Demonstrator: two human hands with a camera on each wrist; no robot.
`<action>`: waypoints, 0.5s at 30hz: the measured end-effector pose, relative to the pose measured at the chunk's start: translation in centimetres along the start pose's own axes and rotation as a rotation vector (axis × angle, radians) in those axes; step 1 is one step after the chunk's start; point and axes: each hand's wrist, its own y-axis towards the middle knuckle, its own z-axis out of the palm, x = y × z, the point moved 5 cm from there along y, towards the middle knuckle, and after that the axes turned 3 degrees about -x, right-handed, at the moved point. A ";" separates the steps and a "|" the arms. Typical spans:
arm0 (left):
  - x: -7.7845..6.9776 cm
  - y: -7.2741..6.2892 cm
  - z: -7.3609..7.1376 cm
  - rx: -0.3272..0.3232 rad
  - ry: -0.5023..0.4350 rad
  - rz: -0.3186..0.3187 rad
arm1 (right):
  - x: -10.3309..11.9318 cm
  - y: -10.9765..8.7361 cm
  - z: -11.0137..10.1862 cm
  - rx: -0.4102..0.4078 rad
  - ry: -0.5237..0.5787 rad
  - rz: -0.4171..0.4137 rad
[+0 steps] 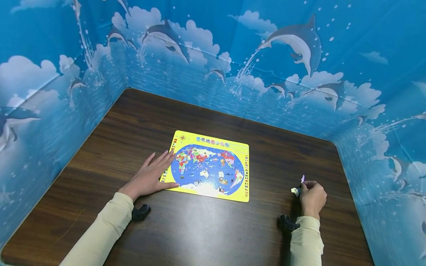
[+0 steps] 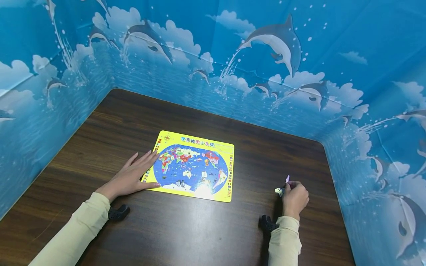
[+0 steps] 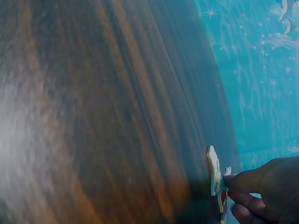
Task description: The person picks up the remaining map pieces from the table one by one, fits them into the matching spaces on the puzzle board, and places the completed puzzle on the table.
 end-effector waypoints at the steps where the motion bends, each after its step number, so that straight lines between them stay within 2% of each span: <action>1: 0.0 0.0 0.0 0.000 0.000 0.000 | 0.0 0.1 0.0 0.003 -0.014 -0.019; 4: 0.0 0.0 0.0 0.001 0.002 0.001 | 0.2 0.2 0.0 0.018 -0.064 -0.095; 11: 0.0 0.1 0.1 0.004 0.002 -0.003 | 1.3 0.5 -0.2 -0.005 -0.217 -0.446; 13: 0.0 0.1 0.1 0.004 0.002 -0.005 | 1.4 0.6 -0.2 0.013 -0.240 -0.502; 15: 0.0 0.1 0.1 0.006 0.003 -0.004 | 1.4 0.7 -0.1 0.038 -0.253 -0.524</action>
